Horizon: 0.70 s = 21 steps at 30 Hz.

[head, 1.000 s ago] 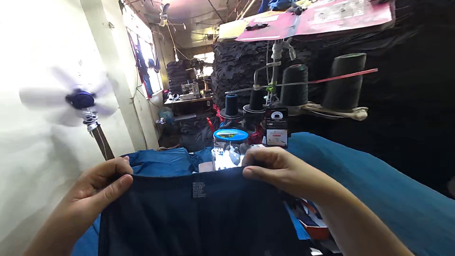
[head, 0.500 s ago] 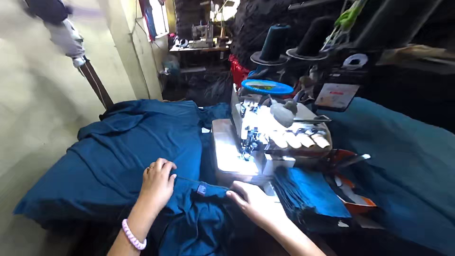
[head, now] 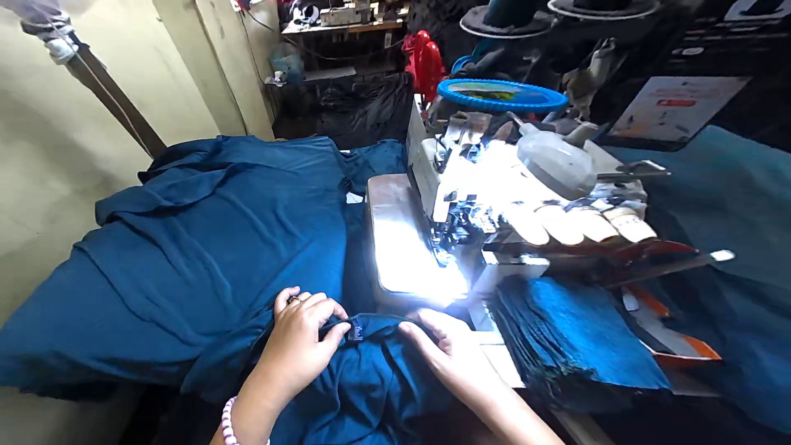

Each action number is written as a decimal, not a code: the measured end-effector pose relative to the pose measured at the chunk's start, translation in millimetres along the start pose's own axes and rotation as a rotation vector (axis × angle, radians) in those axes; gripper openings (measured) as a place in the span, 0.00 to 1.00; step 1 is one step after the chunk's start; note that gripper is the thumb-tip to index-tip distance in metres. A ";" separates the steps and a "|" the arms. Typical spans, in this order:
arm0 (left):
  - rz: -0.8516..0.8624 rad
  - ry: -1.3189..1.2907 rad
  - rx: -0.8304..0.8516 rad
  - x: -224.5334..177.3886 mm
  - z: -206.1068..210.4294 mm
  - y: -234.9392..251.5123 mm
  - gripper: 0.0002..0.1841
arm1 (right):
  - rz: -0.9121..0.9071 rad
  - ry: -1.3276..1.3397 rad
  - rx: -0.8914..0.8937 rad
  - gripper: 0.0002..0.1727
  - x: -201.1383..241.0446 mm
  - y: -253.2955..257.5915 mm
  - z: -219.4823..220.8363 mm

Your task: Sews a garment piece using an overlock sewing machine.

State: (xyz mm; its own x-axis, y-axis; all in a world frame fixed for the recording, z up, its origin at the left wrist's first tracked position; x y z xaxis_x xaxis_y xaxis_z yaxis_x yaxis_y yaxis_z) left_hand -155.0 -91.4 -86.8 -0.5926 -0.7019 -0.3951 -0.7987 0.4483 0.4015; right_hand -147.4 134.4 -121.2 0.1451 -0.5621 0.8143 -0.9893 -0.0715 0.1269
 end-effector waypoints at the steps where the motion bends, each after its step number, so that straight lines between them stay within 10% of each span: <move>1: 0.006 -0.020 -0.030 -1.0 -2.0 -0.6 0.10 | 0.004 0.011 0.016 0.19 3.0 -1.5 -0.7; 7: 0.150 0.135 -0.340 -7.3 -95.8 29.2 0.09 | -0.266 0.140 -0.044 0.13 101.8 6.2 -36.3; 11: -0.048 0.343 -0.287 36.0 -134.7 55.5 0.12 | -0.372 0.043 -0.077 0.23 147.2 15.7 -58.2; 18: 0.057 0.263 -0.458 -36.8 -70.0 -69.2 0.10 | -0.229 -0.224 0.043 0.13 57.3 -49.1 -46.4; 21: -0.216 0.244 -0.508 -50.5 -18.7 -148.7 0.21 | -0.131 -0.340 0.105 0.13 42.4 -73.4 -12.5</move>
State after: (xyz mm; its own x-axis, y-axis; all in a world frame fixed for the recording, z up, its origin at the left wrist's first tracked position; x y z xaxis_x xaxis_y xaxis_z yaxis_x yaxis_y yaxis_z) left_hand -4.3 -133.0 -111.0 -0.3335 -0.8813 -0.3348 -0.7129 0.0034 0.7012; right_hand -68.5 126.2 -88.9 0.2752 -0.7826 0.5584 -0.9612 -0.2348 0.1446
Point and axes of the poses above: each hand's wrist, its own y-axis towards the middle knuckle, its own z-axis out of the palm, x = y × z, the point moved 6 cm from there along y, towards the middle knuckle, and after that the axes turned 11 degrees about z, right-handed, at the moved point
